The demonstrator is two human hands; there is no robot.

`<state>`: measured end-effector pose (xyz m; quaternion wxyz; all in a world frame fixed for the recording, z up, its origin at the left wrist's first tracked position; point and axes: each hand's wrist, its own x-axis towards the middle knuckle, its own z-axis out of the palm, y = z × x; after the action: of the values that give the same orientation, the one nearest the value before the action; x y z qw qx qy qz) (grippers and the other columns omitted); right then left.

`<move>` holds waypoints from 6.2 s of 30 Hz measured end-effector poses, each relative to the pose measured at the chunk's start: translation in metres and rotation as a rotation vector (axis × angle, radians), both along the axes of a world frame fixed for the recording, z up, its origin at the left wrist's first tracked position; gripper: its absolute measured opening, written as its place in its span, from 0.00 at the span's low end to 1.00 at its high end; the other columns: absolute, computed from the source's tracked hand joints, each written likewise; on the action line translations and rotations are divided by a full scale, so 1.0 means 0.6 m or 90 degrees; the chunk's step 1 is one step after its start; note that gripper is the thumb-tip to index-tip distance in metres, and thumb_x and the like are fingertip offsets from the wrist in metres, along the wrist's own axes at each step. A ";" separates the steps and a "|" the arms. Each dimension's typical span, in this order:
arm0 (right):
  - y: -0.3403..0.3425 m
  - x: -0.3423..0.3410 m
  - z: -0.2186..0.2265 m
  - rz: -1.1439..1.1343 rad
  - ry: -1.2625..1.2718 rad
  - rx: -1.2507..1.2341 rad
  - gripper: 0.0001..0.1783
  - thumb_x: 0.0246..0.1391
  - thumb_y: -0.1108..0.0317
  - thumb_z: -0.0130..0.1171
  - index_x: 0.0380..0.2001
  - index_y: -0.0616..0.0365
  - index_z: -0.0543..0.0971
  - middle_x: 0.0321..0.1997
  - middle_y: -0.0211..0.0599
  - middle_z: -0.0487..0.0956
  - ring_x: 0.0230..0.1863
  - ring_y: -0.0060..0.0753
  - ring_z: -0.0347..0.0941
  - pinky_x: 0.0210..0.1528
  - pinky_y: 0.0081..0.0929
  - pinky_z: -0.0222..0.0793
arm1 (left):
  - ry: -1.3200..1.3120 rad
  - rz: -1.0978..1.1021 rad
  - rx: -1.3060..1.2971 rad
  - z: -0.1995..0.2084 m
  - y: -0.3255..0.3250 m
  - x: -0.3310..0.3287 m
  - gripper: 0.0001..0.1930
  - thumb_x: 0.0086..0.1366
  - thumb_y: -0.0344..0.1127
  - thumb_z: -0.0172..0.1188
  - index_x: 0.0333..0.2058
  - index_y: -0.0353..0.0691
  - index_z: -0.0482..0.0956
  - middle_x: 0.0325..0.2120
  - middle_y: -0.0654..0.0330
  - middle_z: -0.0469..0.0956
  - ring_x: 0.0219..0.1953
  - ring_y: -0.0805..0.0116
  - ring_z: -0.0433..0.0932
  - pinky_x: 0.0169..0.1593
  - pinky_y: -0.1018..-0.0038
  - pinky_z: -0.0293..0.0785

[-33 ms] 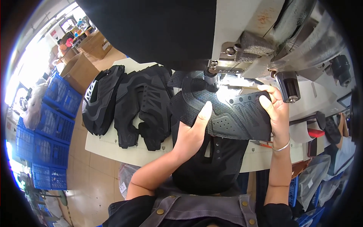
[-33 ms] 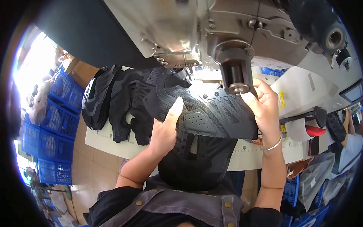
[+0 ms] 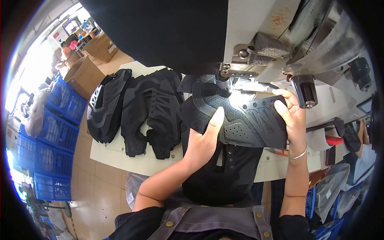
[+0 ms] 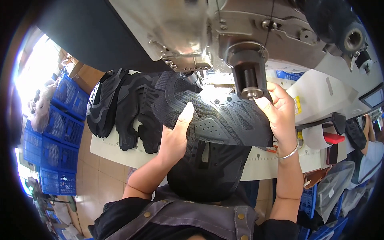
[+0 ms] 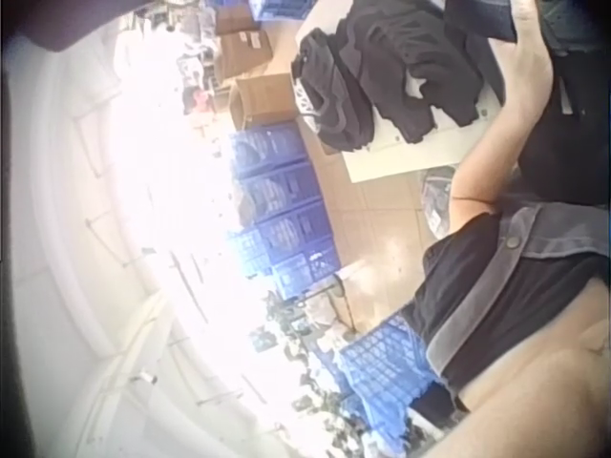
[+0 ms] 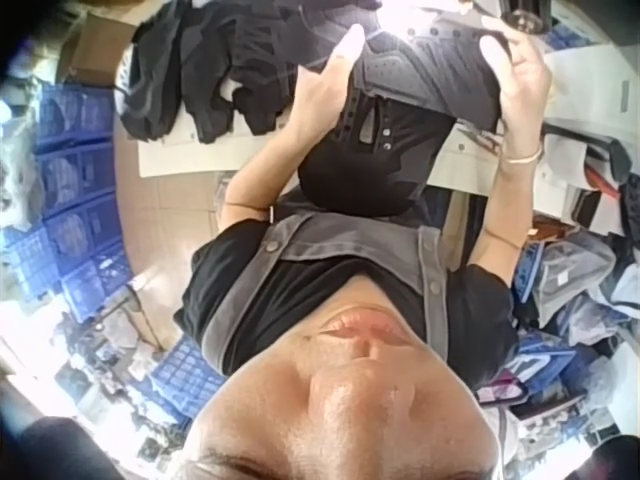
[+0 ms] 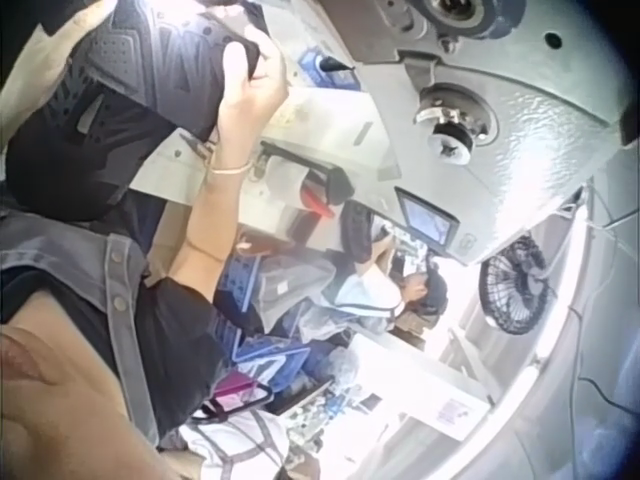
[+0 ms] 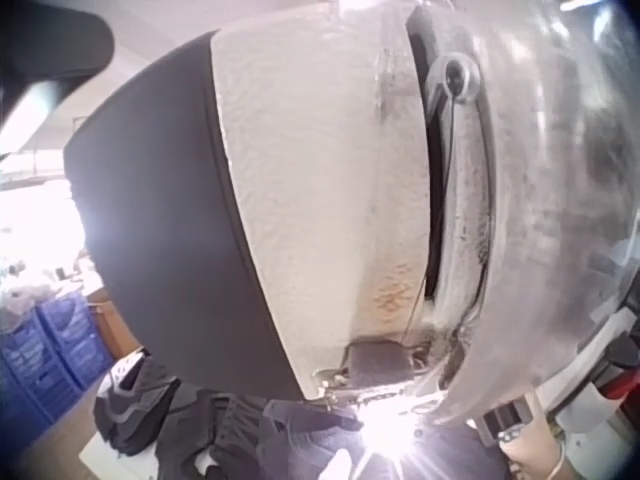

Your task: Aligning and checking stitching on black shoe upper components at a sewing machine station.

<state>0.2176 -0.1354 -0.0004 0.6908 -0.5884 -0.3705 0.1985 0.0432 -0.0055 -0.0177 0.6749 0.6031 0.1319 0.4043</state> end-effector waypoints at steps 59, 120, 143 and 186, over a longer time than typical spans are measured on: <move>-0.027 -0.068 -0.008 0.004 0.043 -0.005 0.13 0.51 0.77 0.52 0.42 0.65 0.68 0.34 0.37 0.77 0.36 0.18 0.72 0.40 0.14 0.66 | 0.141 -0.159 -0.061 0.013 0.028 -0.021 0.17 0.63 0.39 0.47 0.24 0.30 0.75 0.18 0.61 0.75 0.20 0.78 0.72 0.23 0.83 0.66; -0.068 -0.120 -0.029 -0.116 0.080 0.050 0.17 0.51 0.70 0.54 0.44 0.67 0.69 0.39 0.32 0.74 0.39 0.20 0.67 0.44 0.17 0.61 | 0.183 -0.152 -0.053 0.051 0.070 -0.073 0.15 0.58 0.32 0.57 0.38 0.25 0.72 0.33 0.59 0.76 0.34 0.77 0.72 0.40 0.80 0.71; -0.030 -0.075 -0.015 -0.106 0.063 0.069 0.14 0.52 0.73 0.51 0.43 0.65 0.70 0.39 0.32 0.74 0.38 0.19 0.68 0.43 0.17 0.63 | 0.190 -0.083 0.082 0.066 0.101 -0.032 0.15 0.57 0.37 0.59 0.36 0.28 0.73 0.28 0.64 0.75 0.29 0.82 0.70 0.35 0.83 0.68; 0.142 0.187 -0.194 0.094 0.176 0.066 0.10 0.47 0.71 0.55 0.34 0.65 0.73 0.35 0.37 0.75 0.35 0.27 0.71 0.36 0.20 0.68 | 0.125 0.270 0.007 -0.014 0.277 -0.158 0.16 0.58 0.30 0.55 0.44 0.28 0.70 0.37 0.57 0.75 0.37 0.74 0.73 0.42 0.78 0.69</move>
<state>0.3300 -0.0500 -0.1171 0.7482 -0.4900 -0.3241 0.3083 -0.0515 0.1604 -0.0264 0.5552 0.6021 0.3185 0.4774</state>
